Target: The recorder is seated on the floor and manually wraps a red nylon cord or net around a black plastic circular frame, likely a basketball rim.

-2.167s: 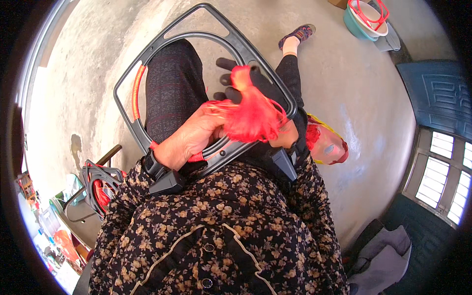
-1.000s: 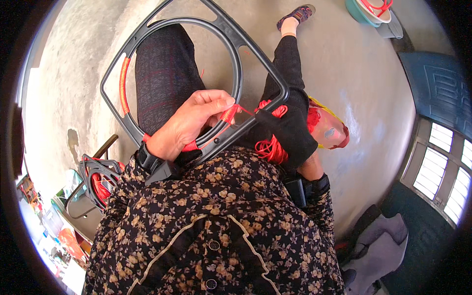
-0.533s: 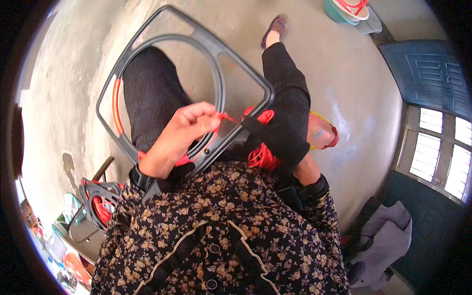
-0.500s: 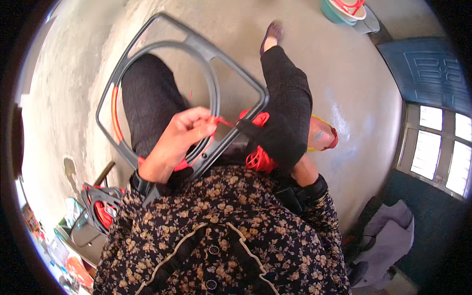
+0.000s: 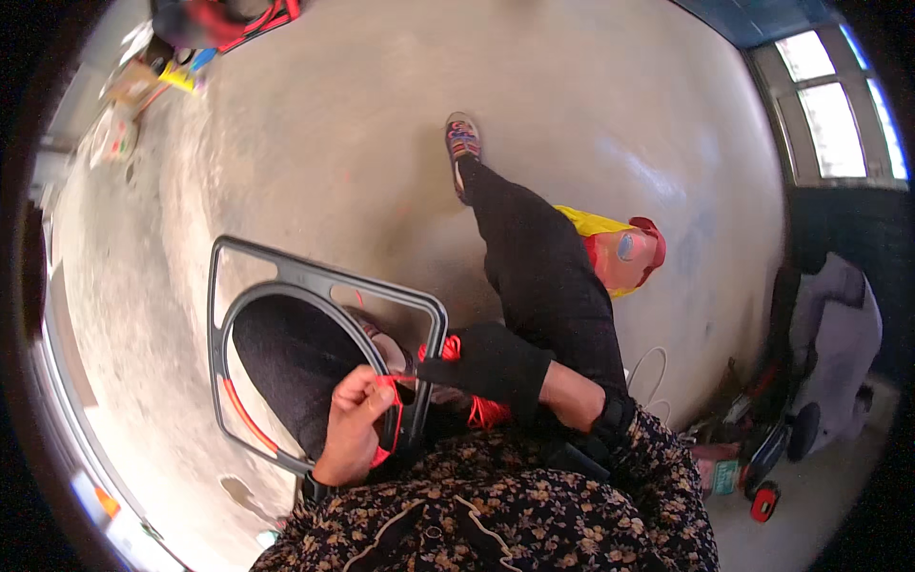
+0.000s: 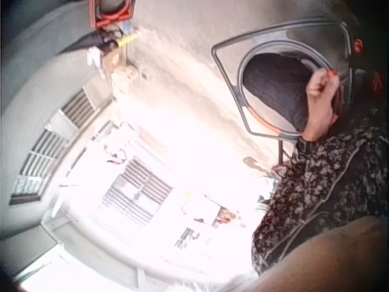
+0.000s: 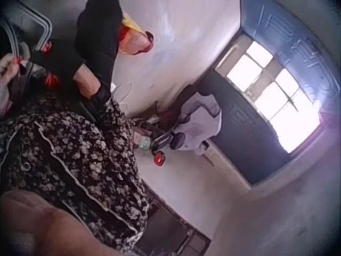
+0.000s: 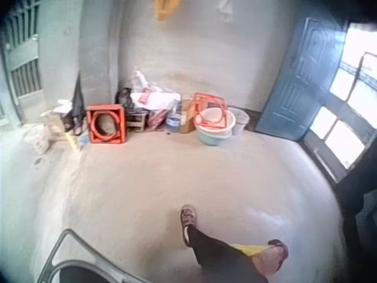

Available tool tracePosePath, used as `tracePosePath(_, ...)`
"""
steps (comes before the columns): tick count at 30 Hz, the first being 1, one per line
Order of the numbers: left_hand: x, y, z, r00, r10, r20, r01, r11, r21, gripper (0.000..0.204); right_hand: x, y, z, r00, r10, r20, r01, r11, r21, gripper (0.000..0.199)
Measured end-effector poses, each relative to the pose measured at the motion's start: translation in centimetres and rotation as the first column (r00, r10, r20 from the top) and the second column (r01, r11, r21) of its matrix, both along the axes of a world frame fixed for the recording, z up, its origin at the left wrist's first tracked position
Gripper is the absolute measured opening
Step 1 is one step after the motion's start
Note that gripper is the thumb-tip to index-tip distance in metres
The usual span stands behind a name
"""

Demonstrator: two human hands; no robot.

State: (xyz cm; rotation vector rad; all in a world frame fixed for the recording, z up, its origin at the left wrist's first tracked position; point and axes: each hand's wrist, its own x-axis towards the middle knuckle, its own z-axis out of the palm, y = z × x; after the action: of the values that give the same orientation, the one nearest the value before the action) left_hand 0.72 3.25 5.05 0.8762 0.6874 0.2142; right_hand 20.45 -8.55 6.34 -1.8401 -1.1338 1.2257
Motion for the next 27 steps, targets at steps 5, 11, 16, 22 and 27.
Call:
tracePosePath(5,-0.1,0.1,0.2,0.997,-0.076,0.004,0.076,0.997,-0.004,0.008,-1.8,-1.1,-0.7,0.932,-0.237,-0.275,0.214,0.971,-0.111,0.033)
tracePosePath(11,-0.2,0.9,-0.1,0.988,-0.140,-0.065,0.142,0.989,0.035,0.009,-2.5,-1.4,-1.6,0.860,-0.295,-0.417,0.233,0.953,-0.193,0.030)
tracePosePath(16,0.7,1.7,-0.6,0.984,-0.149,-0.101,0.157,0.985,0.077,0.010,-1.8,-0.2,-2.9,0.949,-0.159,-0.273,0.162,0.987,-0.012,0.038)
tracePosePath(22,1.8,2.5,0.3,0.985,-0.119,-0.125,0.138,0.977,0.164,0.013,-1.0,0.7,-3.7,0.911,-0.146,-0.385,0.181,0.982,0.056,0.037)
tracePosePath(27,2.2,2.1,2.0,0.978,-0.139,-0.158,0.156,0.982,0.103,0.015,-0.3,-0.6,-3.4,0.938,-0.024,-0.346,0.098,0.976,0.196,0.035)
